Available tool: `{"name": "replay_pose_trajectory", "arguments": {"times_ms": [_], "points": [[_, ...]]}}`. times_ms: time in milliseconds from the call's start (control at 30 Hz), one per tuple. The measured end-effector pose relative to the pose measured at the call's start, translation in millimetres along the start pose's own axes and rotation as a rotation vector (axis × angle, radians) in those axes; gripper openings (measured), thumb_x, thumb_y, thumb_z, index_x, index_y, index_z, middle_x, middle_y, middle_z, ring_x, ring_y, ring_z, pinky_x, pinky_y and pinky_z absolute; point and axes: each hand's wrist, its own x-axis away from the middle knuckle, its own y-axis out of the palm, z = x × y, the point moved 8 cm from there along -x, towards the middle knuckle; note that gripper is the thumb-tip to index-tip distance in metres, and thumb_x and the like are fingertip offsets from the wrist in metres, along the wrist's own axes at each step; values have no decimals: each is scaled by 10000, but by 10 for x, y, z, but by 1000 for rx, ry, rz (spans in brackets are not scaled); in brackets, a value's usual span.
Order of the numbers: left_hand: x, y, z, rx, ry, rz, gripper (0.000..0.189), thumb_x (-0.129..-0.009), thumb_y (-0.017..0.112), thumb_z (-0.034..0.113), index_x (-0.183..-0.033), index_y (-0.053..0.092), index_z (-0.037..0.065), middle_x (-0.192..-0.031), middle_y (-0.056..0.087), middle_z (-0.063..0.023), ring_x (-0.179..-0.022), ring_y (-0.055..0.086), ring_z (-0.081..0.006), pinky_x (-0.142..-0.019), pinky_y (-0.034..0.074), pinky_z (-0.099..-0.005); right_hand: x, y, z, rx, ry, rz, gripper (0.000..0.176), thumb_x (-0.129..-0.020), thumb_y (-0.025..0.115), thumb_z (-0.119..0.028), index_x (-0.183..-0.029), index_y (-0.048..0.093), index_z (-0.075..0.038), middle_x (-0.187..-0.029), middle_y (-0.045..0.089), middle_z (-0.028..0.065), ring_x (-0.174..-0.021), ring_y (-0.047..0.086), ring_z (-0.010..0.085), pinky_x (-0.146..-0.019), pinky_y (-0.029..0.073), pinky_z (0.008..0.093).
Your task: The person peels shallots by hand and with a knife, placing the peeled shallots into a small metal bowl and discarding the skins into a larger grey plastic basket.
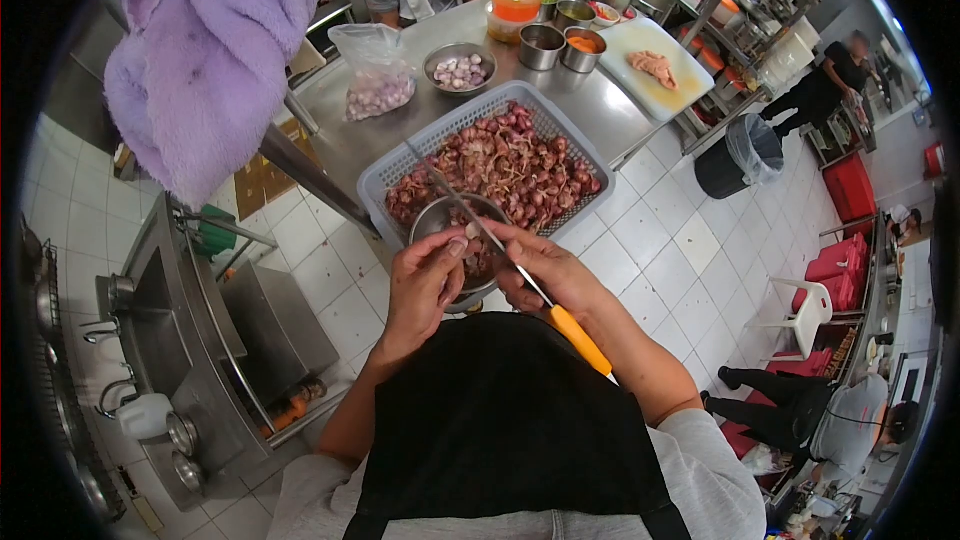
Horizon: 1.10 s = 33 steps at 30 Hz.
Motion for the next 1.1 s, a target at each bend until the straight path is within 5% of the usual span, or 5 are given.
{"name": "replay_pose_trajectory", "arguments": {"times_ms": [367, 400, 867, 933, 1100], "points": [[-271, -454, 309, -306, 145, 254, 190, -964, 599, 120, -1108, 627, 0, -903, 693, -101, -477, 420, -29, -417, 299, -190, -114, -670, 292, 311, -29, 300, 602, -966, 618, -314, -1497, 371, -173, -823, 543, -11, -667, 456, 74, -548, 362, 232], [-345, -475, 393, -360, 202, 299, 193, -962, 605, 122, -1110, 629, 1, -887, 688, -93, -475, 420, -30, -420, 305, -192, -83, -597, 250, 279, -33, 281, 549, -1006, 540, -258, -1510, 333, -184, -677, 479, -31, -536, 426, 77, -488, 355, 230], [-3450, -324, 662, -634, 155, 225, 211, -905, 642, 152, -1071, 621, 23, -726, 614, -36, -498, 487, -84, -414, 357, -221, 529, -1106, 536, 267, -90, 455, 377, -987, 589, -299, -1327, 555, -138, -786, 519, -68, -684, 446, 38, -592, 376, 204], [-3536, -397, 665, -516, 71, 253, 213, -890, 572, 126, -1064, 609, 8, -741, 621, -93, -479, 510, -126, -411, 419, -266, 601, -1102, 504, 165, -148, 468, 334, -991, 586, -269, -1289, 553, -124, -659, 434, -64, -513, 346, 40, -469, 271, 225], [-2951, -270, 309, -26, -78, -169, 250, -872, 501, 3, -1109, 531, -71, -969, 585, -163, -889, 599, -247, -789, 526, -339, 699, -1150, 446, 59, -189, 497, 308, -990, 584, -259, -1266, 559, -125, -681, 453, -54, -504, 361, 48, -463, 292, 222]]}}
